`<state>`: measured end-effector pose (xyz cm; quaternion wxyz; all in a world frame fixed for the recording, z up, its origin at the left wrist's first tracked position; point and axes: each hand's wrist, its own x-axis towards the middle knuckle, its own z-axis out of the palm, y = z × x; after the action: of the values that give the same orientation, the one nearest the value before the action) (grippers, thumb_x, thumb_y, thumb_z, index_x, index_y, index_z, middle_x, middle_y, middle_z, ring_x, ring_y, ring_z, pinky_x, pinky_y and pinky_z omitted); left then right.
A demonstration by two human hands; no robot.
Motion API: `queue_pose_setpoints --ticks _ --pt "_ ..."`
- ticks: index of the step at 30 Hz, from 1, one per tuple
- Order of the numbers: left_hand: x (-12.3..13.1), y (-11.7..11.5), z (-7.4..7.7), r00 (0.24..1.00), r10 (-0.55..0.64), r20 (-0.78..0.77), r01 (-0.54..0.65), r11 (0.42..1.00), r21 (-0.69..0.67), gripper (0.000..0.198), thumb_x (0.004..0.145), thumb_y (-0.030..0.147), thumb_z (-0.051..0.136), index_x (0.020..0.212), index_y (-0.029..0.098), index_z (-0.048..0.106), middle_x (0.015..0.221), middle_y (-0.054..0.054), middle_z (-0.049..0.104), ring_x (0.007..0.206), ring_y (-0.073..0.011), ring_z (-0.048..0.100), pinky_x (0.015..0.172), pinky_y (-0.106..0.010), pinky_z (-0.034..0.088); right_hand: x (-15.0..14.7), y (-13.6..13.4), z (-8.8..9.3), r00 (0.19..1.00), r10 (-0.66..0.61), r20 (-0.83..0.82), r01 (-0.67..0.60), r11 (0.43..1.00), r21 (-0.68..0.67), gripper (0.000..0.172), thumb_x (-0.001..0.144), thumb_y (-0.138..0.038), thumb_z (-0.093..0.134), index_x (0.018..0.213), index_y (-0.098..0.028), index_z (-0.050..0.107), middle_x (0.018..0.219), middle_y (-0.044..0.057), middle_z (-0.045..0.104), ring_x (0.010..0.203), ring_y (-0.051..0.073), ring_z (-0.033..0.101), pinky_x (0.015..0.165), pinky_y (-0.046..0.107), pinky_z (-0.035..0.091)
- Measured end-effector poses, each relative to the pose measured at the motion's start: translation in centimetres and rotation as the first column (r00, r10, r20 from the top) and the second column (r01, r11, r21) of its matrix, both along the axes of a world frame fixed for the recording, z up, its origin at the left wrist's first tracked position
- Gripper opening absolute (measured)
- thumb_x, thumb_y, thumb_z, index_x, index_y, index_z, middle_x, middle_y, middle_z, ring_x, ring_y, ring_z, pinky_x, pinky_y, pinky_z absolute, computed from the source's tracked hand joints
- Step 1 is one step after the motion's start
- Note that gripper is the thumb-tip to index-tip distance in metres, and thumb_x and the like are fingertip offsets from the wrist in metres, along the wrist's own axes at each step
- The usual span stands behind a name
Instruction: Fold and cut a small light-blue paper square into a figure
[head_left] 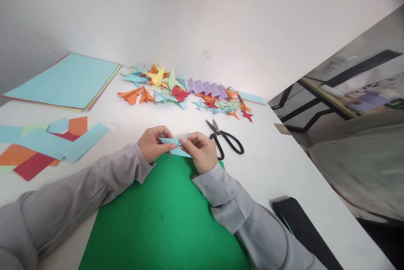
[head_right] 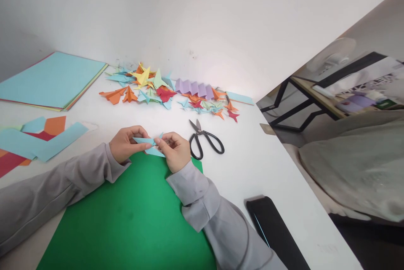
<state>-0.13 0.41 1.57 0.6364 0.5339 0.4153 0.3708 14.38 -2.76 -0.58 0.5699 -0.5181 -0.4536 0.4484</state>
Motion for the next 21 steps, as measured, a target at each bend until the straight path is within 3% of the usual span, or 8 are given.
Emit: queue_pose_setpoints --ticks 6,13,21 --pt "0.18 -0.10 -0.43 0.999 -0.002 -0.051 0.005 0.998 0.067 0.028 0.047 0.021 0.073 0.061 0.014 0.051 0.044 0.006 0.053 0.042 -0.0080 0.051 0.042 -0.019 0.037 -0.04 0.04 0.08 1.000 0.010 0.002 -0.010 1.000 -0.013 0.026 0.059 -0.035 0.073 0.059 -0.017 0.054 0.043 -0.004 0.055 0.040 0.009 0.050 0.042 0.021 0.039" --pt "0.19 0.00 0.14 0.999 0.048 -0.014 -0.048 0.999 -0.021 0.028 0.045 0.019 0.073 0.057 0.014 0.049 0.042 0.007 0.052 0.041 -0.0087 0.052 0.041 -0.019 0.038 0.05 -0.08 0.10 0.992 0.121 0.019 -0.121 0.993 0.002 0.026 0.065 -0.039 0.068 0.062 -0.017 0.054 0.051 -0.003 0.057 0.045 0.008 0.048 0.044 0.022 0.035" --pt "0.18 0.12 0.08 0.997 0.064 0.035 -0.062 0.997 -0.033 0.028 0.043 0.018 0.074 0.056 0.014 0.049 0.041 0.007 0.052 0.042 -0.0085 0.052 0.043 -0.020 0.041 0.07 0.04 0.14 0.983 0.177 0.045 -0.177 0.984 -0.005 0.030 0.065 -0.043 0.067 0.060 -0.017 0.053 0.049 -0.004 0.052 0.044 0.008 0.042 0.044 0.022 0.032"
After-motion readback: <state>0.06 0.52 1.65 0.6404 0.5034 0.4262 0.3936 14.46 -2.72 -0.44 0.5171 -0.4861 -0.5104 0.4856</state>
